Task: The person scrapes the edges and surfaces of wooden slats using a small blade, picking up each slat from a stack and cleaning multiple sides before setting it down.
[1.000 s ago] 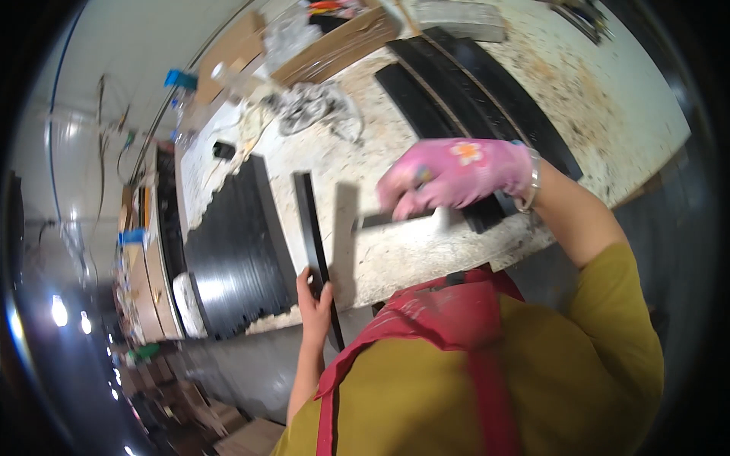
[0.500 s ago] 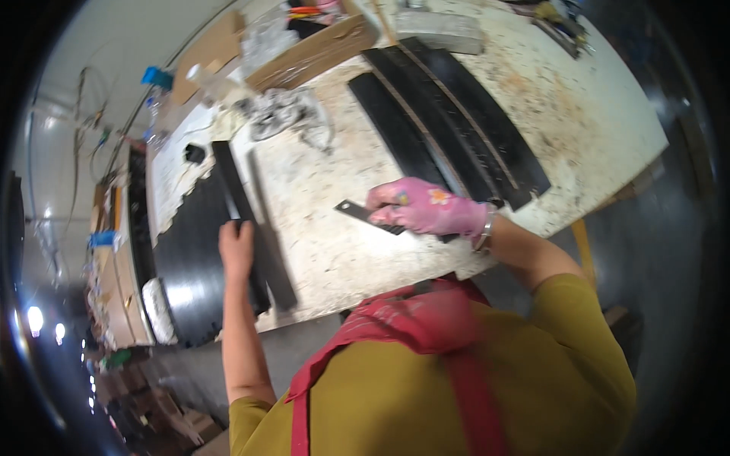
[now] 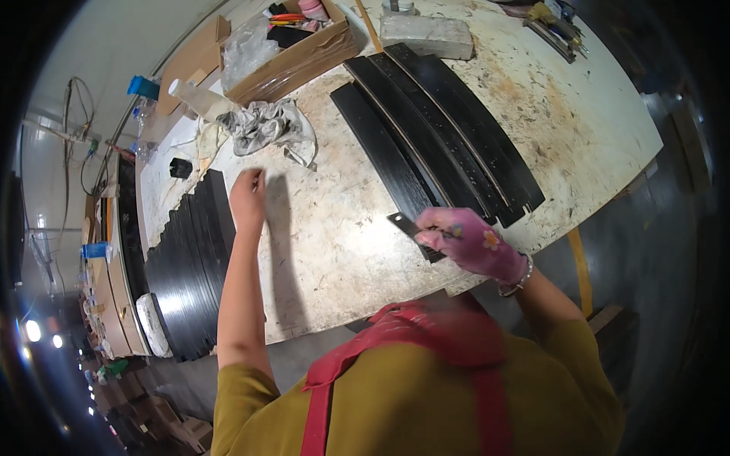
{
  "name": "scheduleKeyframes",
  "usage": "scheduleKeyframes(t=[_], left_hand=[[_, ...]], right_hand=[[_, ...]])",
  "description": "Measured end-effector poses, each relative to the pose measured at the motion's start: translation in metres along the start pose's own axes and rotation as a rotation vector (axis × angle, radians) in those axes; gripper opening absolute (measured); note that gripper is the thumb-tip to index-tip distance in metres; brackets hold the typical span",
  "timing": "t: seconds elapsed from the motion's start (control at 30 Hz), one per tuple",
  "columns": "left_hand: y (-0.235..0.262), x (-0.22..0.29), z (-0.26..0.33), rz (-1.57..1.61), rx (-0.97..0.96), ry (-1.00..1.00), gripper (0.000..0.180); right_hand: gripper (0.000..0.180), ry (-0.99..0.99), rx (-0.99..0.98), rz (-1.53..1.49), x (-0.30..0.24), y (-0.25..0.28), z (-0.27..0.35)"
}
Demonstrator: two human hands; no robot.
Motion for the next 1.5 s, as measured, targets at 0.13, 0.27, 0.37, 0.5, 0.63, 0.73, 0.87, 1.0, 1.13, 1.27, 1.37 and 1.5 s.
scheduleKeyframes(t=[0.13,0.27,0.37,0.5,0.63,0.73,0.87,1.0,1.13,1.27,1.37,1.5], left_hand=[[-0.05,0.027,-0.031,-0.171,-0.177,-0.238,0.022],[-0.062,0.048,-0.043,-0.281,-0.255,-0.43,0.022],[-0.074,0.054,-0.036,-0.548,-0.393,-0.738,0.023],[-0.078,0.059,-0.029,-0.596,-0.411,-0.993,0.018],[-0.078,0.06,-0.038,-0.525,-0.46,-0.829,0.012],[-0.072,0.061,-0.052,-0.408,-0.404,-0.695,0.013],[-0.053,0.048,-0.065,-0.318,-0.453,-0.463,0.017],[-0.05,0.073,-0.072,0.605,-0.754,0.164,0.013],[-0.068,0.133,-0.085,0.964,-0.835,0.286,0.008],[-0.09,0.174,-0.102,1.06,-0.838,0.266,0.008],[-0.114,0.2,-0.135,0.968,-0.778,0.167,0.01],[-0.144,0.24,-0.21,0.767,-0.577,-0.104,0.017]], right_hand=[[0.014,0.002,0.079,-0.177,0.003,0.024,0.013],[0.01,-0.042,0.19,-0.219,0.025,0.041,0.027],[0.013,-0.055,0.201,-0.212,0.031,0.039,0.02],[0.013,-0.084,0.062,-0.362,0.029,0.031,0.002],[0.012,-0.12,0.311,-0.645,0.043,0.052,-0.002],[0.015,-0.108,0.378,-0.691,0.055,0.065,-0.002],[0.017,-0.103,0.367,-0.716,0.061,0.069,-0.005],[0.016,-0.092,0.392,-0.682,0.059,0.075,-0.005],[0.014,-0.042,0.346,-0.807,0.056,0.073,-0.008],[0.013,-0.023,0.349,-0.838,0.058,0.079,-0.003],[0.013,-0.035,0.384,-0.875,0.07,0.084,0.003],[0.011,-0.05,0.398,-0.896,0.069,0.083,0.003]])
Point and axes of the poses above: each hand's wrist, its own z-axis away from the middle knuckle, its own y-axis out of the back of the hand, x = y × z, the point moved 8 cm from there along -z, towards the middle knuckle, and after that the axes turned 4 degrees about -x, right-handed, at the moved point
